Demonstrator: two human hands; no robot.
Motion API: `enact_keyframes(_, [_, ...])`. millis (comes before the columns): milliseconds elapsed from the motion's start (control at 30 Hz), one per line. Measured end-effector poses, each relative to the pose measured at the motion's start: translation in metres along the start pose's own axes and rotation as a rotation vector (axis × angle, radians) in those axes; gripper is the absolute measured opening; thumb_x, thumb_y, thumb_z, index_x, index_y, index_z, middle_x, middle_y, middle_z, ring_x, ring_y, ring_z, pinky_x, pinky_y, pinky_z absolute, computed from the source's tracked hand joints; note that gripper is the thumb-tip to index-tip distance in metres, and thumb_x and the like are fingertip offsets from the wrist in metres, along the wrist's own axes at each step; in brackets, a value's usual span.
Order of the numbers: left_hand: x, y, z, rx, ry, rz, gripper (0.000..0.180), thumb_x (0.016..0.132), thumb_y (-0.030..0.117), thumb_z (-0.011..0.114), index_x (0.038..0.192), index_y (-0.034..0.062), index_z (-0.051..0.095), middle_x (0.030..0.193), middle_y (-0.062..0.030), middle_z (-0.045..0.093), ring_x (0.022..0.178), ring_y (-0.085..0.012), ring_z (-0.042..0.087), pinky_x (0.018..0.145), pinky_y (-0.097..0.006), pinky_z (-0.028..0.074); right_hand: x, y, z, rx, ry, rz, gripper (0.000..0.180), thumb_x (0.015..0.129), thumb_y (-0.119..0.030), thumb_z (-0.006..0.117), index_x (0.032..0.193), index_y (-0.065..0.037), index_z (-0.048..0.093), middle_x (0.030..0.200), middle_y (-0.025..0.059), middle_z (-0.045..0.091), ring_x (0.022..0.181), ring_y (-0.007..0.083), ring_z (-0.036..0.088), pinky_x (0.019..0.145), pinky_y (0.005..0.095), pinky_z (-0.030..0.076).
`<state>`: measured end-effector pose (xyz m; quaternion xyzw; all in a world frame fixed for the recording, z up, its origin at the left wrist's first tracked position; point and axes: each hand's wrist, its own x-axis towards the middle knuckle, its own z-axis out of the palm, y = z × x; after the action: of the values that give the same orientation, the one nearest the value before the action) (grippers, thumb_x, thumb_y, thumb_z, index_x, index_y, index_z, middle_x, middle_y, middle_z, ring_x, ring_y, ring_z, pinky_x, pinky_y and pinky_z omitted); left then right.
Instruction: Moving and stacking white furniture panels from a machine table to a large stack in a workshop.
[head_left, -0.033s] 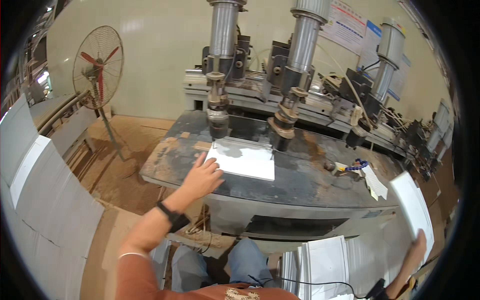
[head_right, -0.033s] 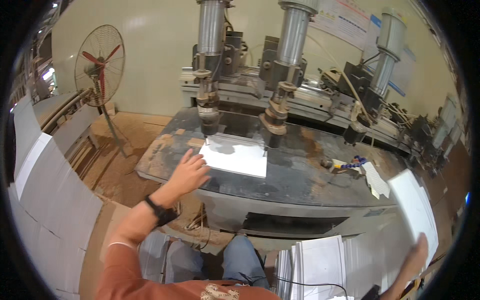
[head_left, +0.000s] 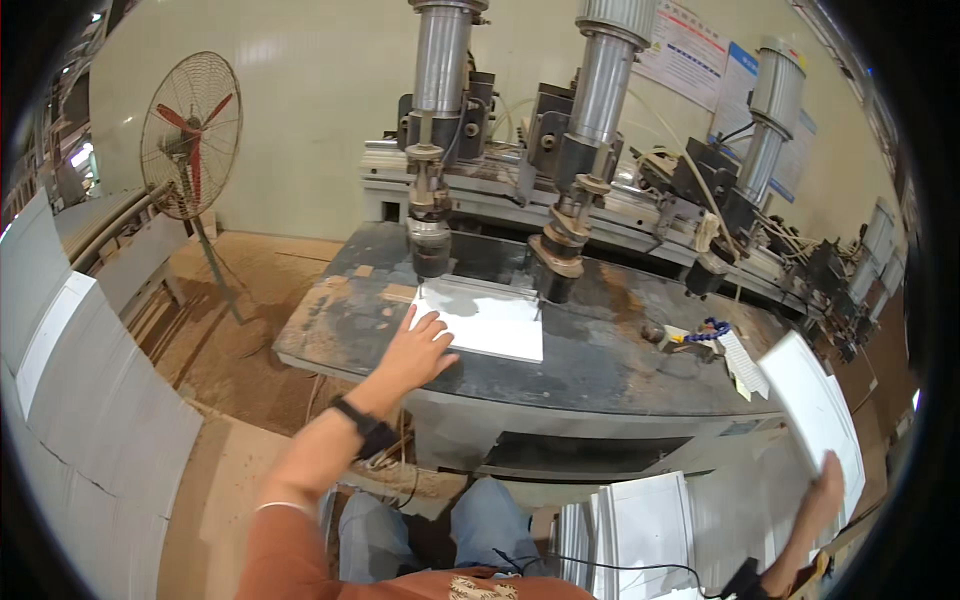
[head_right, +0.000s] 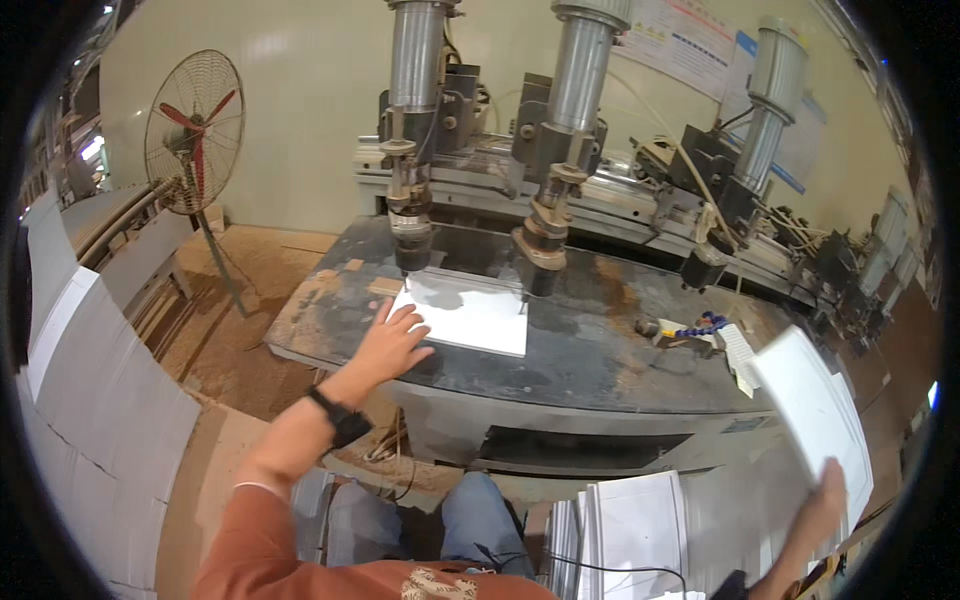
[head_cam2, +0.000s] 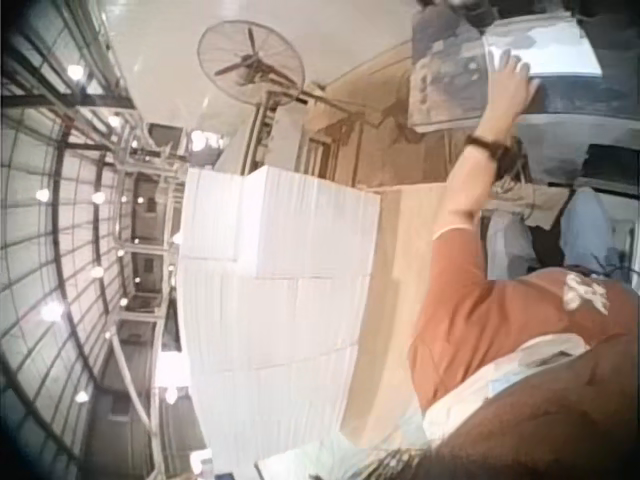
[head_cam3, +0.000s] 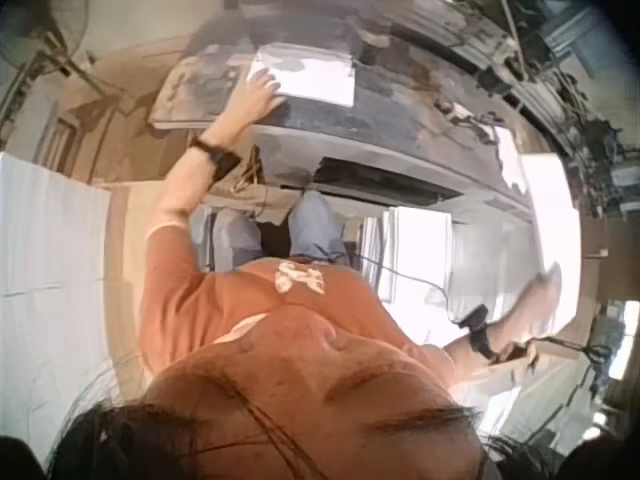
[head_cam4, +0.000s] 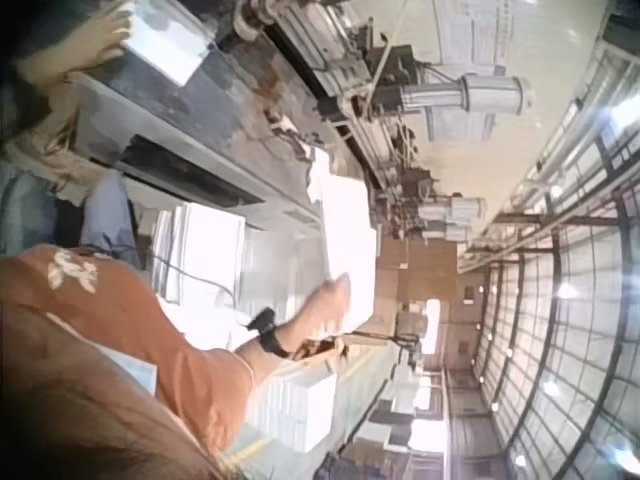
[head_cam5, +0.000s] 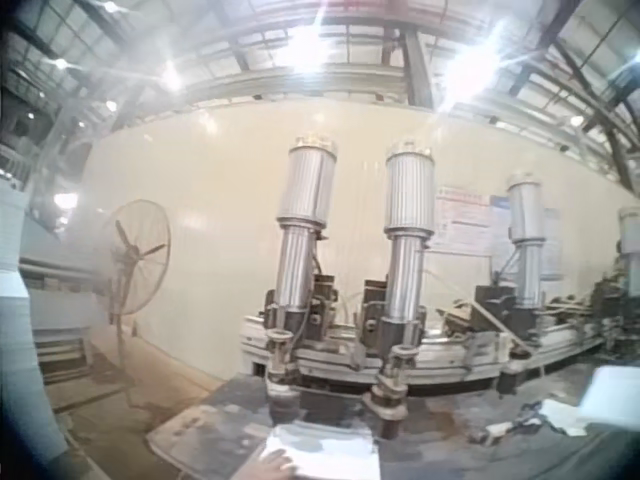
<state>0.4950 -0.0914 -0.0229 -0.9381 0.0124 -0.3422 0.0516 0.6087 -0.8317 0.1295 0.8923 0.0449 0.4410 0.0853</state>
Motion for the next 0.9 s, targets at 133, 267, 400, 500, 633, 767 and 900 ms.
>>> enact_keyframes(133, [0.016,0.031,0.088,-0.024,0.040,-0.324,0.060,0.087,0.056,0.061,0.121,0.0064,0.061,0.119,-0.0126,0.058,0.129,-0.0322,0.046,0.114,-0.057,0.028,0.020,-0.136,-0.013,0.193,0.182,-0.357,0.035,0.082,0.006,0.056,0.114,-0.004,0.068,0.112,0.0143,0.071,0.108,0.0318,0.066,0.092,0.0445,0.049])
enact_keyframes(267, [-0.015,0.057,0.080,-0.091,0.012,-0.257,0.056,0.087,0.052,0.064,0.119,0.0068,0.060,0.111,-0.0135,0.056,0.113,-0.0326,0.051,0.104,-0.052,0.039,0.032,-0.268,0.012,0.787,0.006,-0.536,0.053,0.063,0.012,0.057,0.109,-0.009,0.069,0.108,0.0118,0.072,0.105,0.0317,0.067,0.090,0.0424,0.052])
enact_keyframes(400, [-0.085,0.071,0.003,-0.173,-0.079,-0.106,0.029,0.081,0.026,0.066,0.105,0.0093,0.061,0.093,-0.0093,0.052,0.092,-0.0280,0.054,0.083,-0.040,0.046,0.009,-0.393,0.066,0.870,-0.101,-0.671,0.043,0.072,0.002,0.065,0.112,-0.016,0.067,0.113,0.0026,0.071,0.111,0.0256,0.065,0.099,0.0497,0.047])
enact_keyframes(500, [-0.140,0.060,-0.079,-0.111,-0.117,0.007,0.029,0.072,0.007,0.063,0.101,0.0102,0.064,0.092,-0.0069,0.059,0.090,-0.0259,0.058,0.080,-0.037,0.049,-0.017,-0.463,0.099,0.844,-0.163,-0.656,0.043,0.079,-0.005,0.067,0.120,-0.017,0.064,0.124,0.0038,0.065,0.123,0.0279,0.057,0.101,0.0624,0.040])
enact_keyframes(633, [-0.179,0.046,-0.199,0.095,-0.216,0.127,0.032,0.079,0.013,0.062,0.111,0.0133,0.063,0.100,-0.0015,0.061,0.092,-0.0188,0.060,0.077,-0.031,0.051,-0.025,-0.526,0.131,0.834,-0.388,-0.669,0.045,0.086,-0.026,0.069,0.129,-0.016,0.061,0.138,0.0063,0.057,0.134,0.0335,0.045,0.101,0.0662,0.036])
enact_keyframes(767, [-0.186,0.054,-0.302,0.431,-0.247,0.095,0.029,0.080,0.014,0.063,0.109,0.0151,0.066,0.107,-0.0008,0.063,0.088,-0.0180,0.059,0.076,-0.031,0.053,-0.012,-0.573,0.160,0.940,-0.367,-0.706,0.048,0.085,-0.040,0.069,0.126,-0.014,0.065,0.134,0.0058,0.061,0.123,0.0332,0.051,0.092,0.0525,0.044])
enact_keyframes(900, [-0.194,0.056,-0.376,0.848,-0.229,-0.138,0.026,0.080,0.012,0.065,0.106,0.0152,0.068,0.119,-0.0022,0.065,0.090,-0.0195,0.060,0.075,-0.031,0.054,-0.012,-0.601,0.168,1.045,-0.383,-0.768,0.048,0.082,-0.035,0.072,0.124,-0.011,0.066,0.131,0.0085,0.062,0.122,0.0349,0.051,0.092,0.0510,0.045])
